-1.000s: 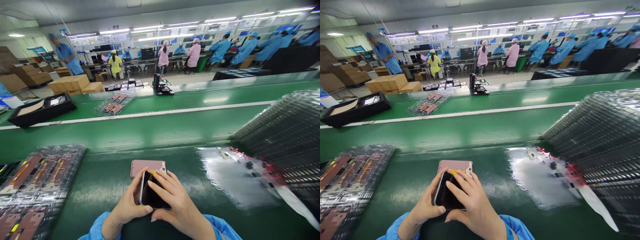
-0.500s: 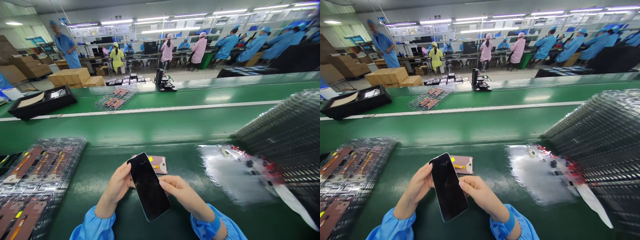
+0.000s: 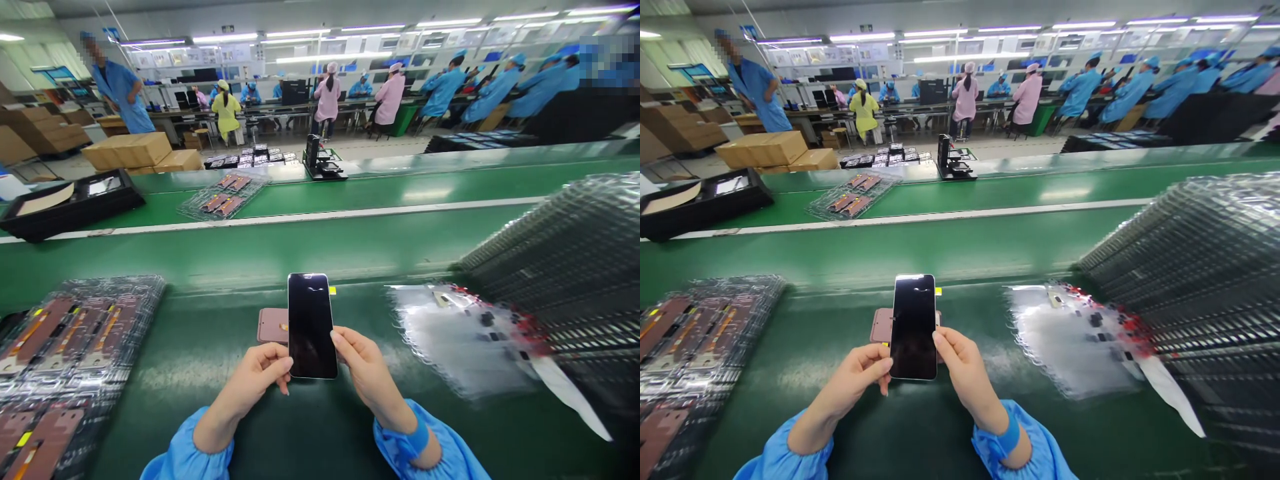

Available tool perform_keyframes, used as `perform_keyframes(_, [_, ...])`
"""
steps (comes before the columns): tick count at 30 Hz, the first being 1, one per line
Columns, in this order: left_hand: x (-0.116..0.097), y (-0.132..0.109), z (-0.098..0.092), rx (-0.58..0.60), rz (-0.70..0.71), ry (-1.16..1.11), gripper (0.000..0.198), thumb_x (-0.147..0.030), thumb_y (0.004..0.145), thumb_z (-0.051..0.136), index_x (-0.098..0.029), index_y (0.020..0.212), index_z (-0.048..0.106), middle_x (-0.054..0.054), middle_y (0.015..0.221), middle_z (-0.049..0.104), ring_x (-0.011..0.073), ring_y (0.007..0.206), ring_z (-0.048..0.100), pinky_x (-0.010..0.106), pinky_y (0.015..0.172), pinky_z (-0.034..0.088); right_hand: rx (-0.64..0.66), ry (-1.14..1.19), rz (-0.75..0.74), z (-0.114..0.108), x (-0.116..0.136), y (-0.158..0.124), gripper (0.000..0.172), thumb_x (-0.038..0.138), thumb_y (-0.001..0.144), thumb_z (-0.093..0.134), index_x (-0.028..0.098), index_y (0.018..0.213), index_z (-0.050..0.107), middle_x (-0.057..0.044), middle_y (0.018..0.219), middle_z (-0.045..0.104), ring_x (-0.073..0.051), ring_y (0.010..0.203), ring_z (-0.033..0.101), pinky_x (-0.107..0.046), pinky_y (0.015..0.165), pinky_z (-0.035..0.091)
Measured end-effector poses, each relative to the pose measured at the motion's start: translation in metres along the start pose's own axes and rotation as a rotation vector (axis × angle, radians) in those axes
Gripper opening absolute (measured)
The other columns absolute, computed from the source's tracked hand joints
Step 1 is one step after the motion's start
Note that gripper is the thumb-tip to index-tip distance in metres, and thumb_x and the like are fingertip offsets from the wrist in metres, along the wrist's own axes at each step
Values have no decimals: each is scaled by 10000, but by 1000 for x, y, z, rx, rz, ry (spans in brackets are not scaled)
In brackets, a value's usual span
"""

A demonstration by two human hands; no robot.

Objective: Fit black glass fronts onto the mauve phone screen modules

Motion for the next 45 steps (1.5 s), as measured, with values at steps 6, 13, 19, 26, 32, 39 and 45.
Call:
perform_keyframes(6, [0,-1,-8,-105,54,35,306,-432,806,705,-161,703,608,-39,584,574,97,545,574,228,626,430,117,-17,68,7,3,-1,457,579,921,538,205,1115,713,-47,812,723,-184,714,665,-311,681,534])
perform_keyframes(13, [-2,0,-14,-152,70,34,325,-476,814,664,-164,742,611,-26,665,559,120,577,594,257,620,472,263,-64,153,15,11,-4,536,579,838,655,181,1197,648,-106,960,767,-230,832,740,-322,686,561])
perform_keyframes(19, [-5,-1,-11,-153,109,175,269,-425,796,679,-161,749,699,6,708,585,150,672,556,279,671,442,202,-79,102,13,12,-4,524,579,840,648,148,1138,654,-104,855,784,-219,778,739,-312,677,551])
perform_keyframes(26, [-7,-2,-5,-218,137,307,349,-400,796,667,-187,545,554,-29,591,466,136,618,414,275,609,315,157,-87,45,13,10,-5,466,545,859,650,150,1106,671,-74,774,779,-202,716,731,-291,661,529])
perform_keyframes(32, [-1,-2,-2,-162,142,267,396,-473,819,649,-176,569,576,-6,637,525,148,665,457,282,644,333,123,0,54,12,-1,-5,450,554,861,647,169,1085,707,-73,785,782,-220,711,738,-300,645,512])
perform_keyframes(39, [-9,4,-6,-7,75,-21,470,-557,777,692,-179,1056,690,82,997,717,223,908,640,313,765,478,114,7,100,9,-3,-2,477,583,785,714,163,1006,758,-82,714,770,-217,655,711,-297,597,503])
perform_keyframes(45, [-41,61,-45,-211,-104,-315,311,-249,818,725,-125,1099,675,76,893,716,155,702,654,267,609,510,172,-88,223,7,-26,1,679,696,745,671,149,1146,698,-119,802,777,-221,609,709,-314,549,524])
Point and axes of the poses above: each hand's wrist, its own y-axis towards the middle knuckle, its own z-axis out of the palm, x = y × z, the point moved 3 cm from there along y, towards the middle knuckle
